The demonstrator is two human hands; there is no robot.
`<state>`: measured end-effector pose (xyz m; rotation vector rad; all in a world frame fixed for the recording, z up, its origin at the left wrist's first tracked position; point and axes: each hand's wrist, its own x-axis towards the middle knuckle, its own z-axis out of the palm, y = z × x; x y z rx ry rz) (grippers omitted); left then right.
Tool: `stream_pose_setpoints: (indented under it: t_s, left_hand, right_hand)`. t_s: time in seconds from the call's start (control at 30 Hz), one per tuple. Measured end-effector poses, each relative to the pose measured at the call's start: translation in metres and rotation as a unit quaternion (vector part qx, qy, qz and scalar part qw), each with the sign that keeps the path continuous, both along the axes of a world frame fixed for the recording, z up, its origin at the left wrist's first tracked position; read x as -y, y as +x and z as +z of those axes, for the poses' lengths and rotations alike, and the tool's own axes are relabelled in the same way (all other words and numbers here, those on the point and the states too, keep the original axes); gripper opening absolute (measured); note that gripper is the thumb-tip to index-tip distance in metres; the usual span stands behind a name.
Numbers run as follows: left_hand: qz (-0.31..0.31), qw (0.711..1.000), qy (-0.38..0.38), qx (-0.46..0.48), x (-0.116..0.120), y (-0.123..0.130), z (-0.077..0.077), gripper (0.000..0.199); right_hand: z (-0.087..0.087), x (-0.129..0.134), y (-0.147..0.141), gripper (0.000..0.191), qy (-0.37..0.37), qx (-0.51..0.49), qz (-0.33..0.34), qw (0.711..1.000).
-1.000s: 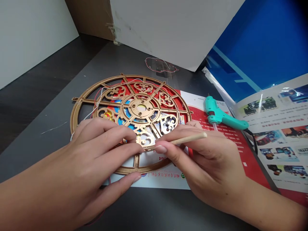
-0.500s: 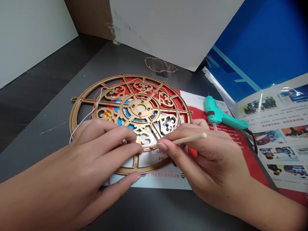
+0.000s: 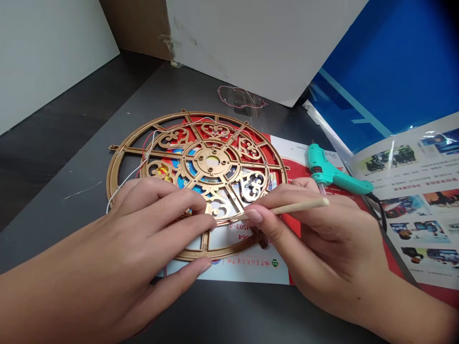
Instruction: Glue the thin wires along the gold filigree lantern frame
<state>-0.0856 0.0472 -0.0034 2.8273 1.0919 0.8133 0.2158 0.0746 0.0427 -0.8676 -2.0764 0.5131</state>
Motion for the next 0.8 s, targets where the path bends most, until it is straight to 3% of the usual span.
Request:
stream_pose_setpoints:
  t_s: [0.3, 0.4, 0.6, 0.8]
  left_hand:
    - [-0.006, 1.0, -0.001, -0.006, 0.0019, -0.0034, 0.0003, 0.04]
    - [-0.005, 1.0, 0.005, -0.001, 0.0033, -0.0057, -0.001, 0.042]
    - [-0.008, 1.0, -0.007, 0.002, 0.0022, -0.0053, -0.0049, 0.045]
    - [-0.009, 1.0, 0.001, 0.006, -0.0004, -0.0059, -0.0058, 0.044]
  right_hand:
    - [-0.0005, -0.0002, 0.0008, 0.039, 0.025, 0.043, 0.043, 0.998]
    - [0.0017, 0.0001, 0.0018, 0.033, 0.032, 0.073, 0.062, 0.995]
    - [0.0011, 0.0004, -0.0001, 0.033, 0.022, 0.004, 0.039, 0.999]
    - [-0.0012, 0.0002, -0.0034, 0.037, 0.016, 0.016, 0.069, 0.997]
